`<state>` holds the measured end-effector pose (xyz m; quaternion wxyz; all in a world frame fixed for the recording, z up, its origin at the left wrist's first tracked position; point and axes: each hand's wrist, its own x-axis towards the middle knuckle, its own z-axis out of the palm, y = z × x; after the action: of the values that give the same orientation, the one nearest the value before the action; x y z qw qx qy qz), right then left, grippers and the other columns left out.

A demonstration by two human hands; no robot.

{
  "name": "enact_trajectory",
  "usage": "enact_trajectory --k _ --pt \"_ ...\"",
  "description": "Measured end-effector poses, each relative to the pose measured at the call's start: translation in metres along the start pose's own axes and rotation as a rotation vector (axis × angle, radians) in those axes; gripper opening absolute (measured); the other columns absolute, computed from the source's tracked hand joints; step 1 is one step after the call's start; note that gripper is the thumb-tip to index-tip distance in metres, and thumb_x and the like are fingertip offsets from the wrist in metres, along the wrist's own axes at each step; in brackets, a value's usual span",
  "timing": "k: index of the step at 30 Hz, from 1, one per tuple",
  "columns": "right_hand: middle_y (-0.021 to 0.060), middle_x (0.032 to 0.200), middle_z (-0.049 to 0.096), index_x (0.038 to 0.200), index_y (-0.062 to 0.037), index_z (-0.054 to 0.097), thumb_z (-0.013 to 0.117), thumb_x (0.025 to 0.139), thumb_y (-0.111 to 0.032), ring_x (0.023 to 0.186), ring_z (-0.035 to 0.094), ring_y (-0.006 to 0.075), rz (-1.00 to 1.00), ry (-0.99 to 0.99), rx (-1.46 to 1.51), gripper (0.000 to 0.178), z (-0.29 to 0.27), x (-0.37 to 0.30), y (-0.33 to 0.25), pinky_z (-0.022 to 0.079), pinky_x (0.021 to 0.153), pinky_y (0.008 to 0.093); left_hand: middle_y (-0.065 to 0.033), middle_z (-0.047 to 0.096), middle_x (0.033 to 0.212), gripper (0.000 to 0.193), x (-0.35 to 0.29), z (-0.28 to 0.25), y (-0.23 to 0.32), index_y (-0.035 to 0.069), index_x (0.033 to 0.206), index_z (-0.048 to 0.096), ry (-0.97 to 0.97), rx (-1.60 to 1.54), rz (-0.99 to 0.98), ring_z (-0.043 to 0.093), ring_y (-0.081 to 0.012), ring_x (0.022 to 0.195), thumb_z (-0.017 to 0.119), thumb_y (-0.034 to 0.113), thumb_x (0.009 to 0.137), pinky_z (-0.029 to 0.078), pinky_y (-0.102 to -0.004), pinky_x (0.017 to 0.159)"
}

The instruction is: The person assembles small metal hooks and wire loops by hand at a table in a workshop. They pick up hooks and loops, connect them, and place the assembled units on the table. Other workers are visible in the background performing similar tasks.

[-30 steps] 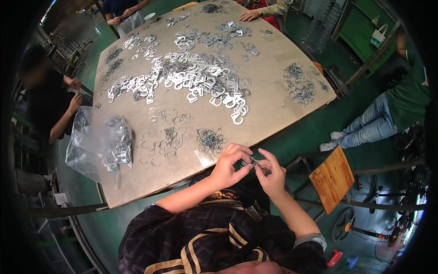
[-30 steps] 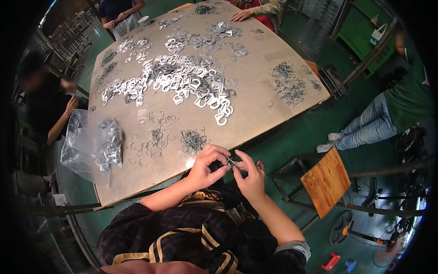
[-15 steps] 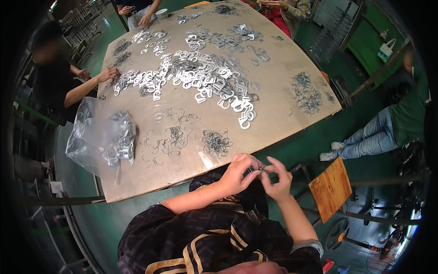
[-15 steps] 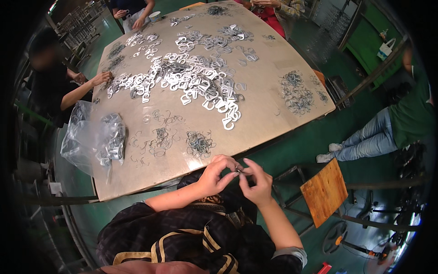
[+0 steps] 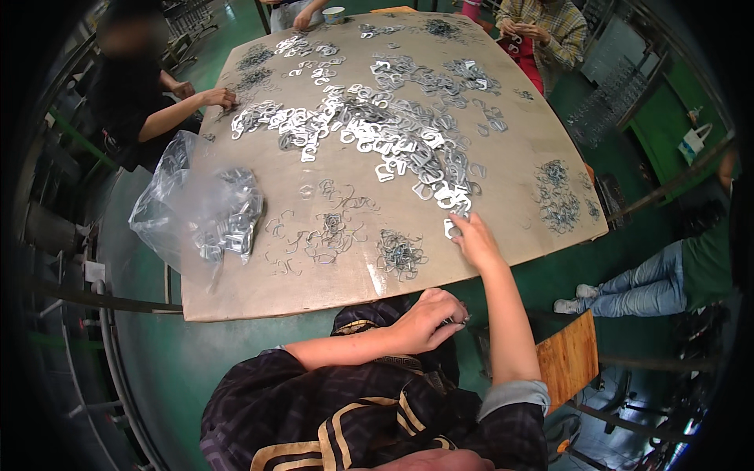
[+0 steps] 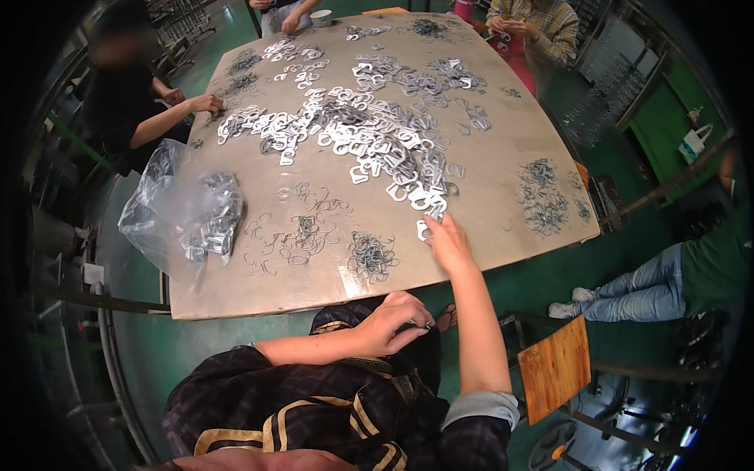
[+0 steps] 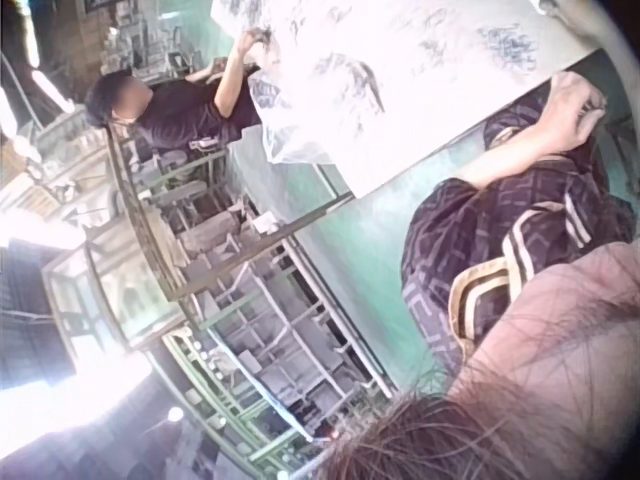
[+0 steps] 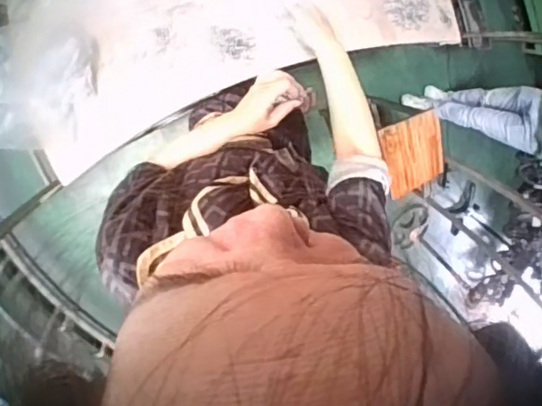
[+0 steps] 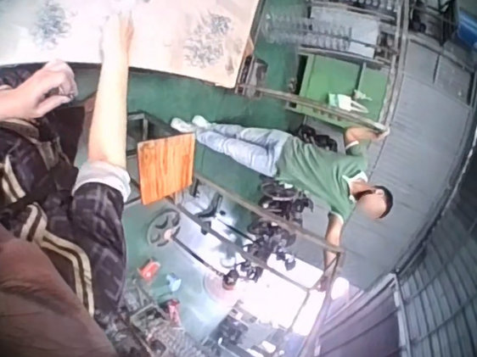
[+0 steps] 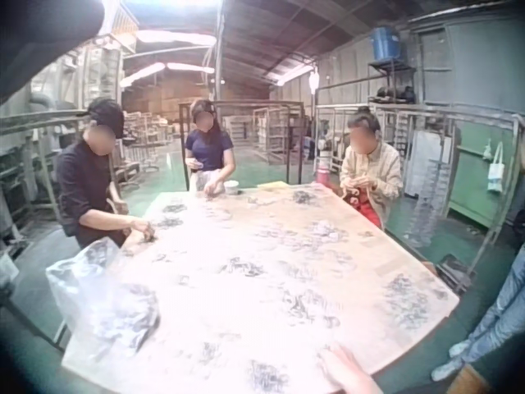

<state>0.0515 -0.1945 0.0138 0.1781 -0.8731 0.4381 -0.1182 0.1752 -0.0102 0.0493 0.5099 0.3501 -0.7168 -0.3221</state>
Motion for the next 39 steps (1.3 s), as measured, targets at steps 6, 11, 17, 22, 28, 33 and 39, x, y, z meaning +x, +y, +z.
enact_trajectory --k 6,11,17,22,28,33,39 --pt "0.0147 0.086 0.066 0.099 -0.0024 0.063 0.074 0.076 -0.005 0.08 0.063 0.0364 0.152 0.14 0.083 0.026 -0.02 -0.012 -0.014 0.052 0.071 0.0391 -0.0047 0.064 0.095 0.022 -0.007 -0.002 -0.007 0.008 0.09 0.054 -0.039 0.025 -0.044 0.059 -0.0247 0.093 0.07 0.0 0.078 0.041 -0.0388 0.086" --pt "0.0126 0.07 0.068 0.09 0.003 0.063 0.069 0.086 -0.009 0.05 0.061 0.0176 0.434 0.092 0.891 0.014 -0.029 -0.06 -0.005 0.049 0.05 0.0266 -0.0047 0.064 0.095 0.019 -0.003 -0.004 -0.011 0.009 0.088 0.055 0.006 0.028 -0.08 0.059 -0.0255 0.093 0.07 0.002 0.078 0.042 -0.0383 0.085" --pt "0.0093 0.071 0.068 0.089 0.0029 0.064 0.066 0.089 -0.009 0.052 0.058 0.0077 0.42 0.127 1.134 0.012 -0.049 -0.12 -0.046 0.045 0.045 0.0198 -0.0062 0.064 0.091 0.021 0.005 -0.005 -0.007 0.008 0.087 0.057 0.089 0.145 -0.107 0.06 -0.026 0.09 0.072 0.001 0.074 0.042 -0.037 0.084" --pt "0.0063 0.071 0.068 0.086 0.0014 0.064 0.067 0.089 -0.009 0.054 0.058 0.0057 0.397 0.156 1.144 0.012 -0.052 -0.139 -0.059 0.045 0.048 0.0189 -0.007 0.061 0.086 0.022 0.006 0.002 -0.006 0.008 0.086 0.058 0.087 0.198 -0.107 0.059 -0.027 0.086 0.074 0.001 0.072 0.041 -0.037 0.083" --pt "0.0053 0.07 0.066 0.083 0.0026 0.061 0.065 0.088 -0.005 0.055 0.058 0.0066 0.342 0.238 1.051 0.01 -0.045 -0.145 -0.071 0.047 0.051 0.0201 -0.008 0.061 0.084 0.02 0.001 0.001 -0.008 0.007 0.087 0.061 0.033 0.229 -0.138 0.059 -0.0281 0.084 0.074 0.001 0.073 0.043 -0.0383 0.082" --pt "0.0038 0.068 0.063 0.081 0.0021 0.06 0.065 0.088 -0.004 0.056 0.058 0.0066 0.286 0.335 0.886 0.01 -0.039 -0.152 -0.07 0.046 0.052 0.0213 -0.0122 0.067 0.088 0.01 0.011 -0.044 -0.022 0.004 0.087 0.068 0.033 0.176 -0.102 0.062 -0.0313 0.088 0.069 0.003 0.077 0.05 -0.0394 0.08" --pt "0.0057 0.068 0.061 0.082 0.0032 0.06 0.065 0.086 -0.003 0.057 0.058 0.0095 0.208 0.378 0.732 0.008 -0.037 -0.162 -0.062 0.045 0.053 0.0233 -0.0177 0.067 0.081 0.013 0.014 -0.189 -0.112 0.003 0.083 0.071 0.482 0.979 -0.405 0.064 -0.0373 0.08 0.061 0.002 0.076 0.05 -0.0441 0.071"
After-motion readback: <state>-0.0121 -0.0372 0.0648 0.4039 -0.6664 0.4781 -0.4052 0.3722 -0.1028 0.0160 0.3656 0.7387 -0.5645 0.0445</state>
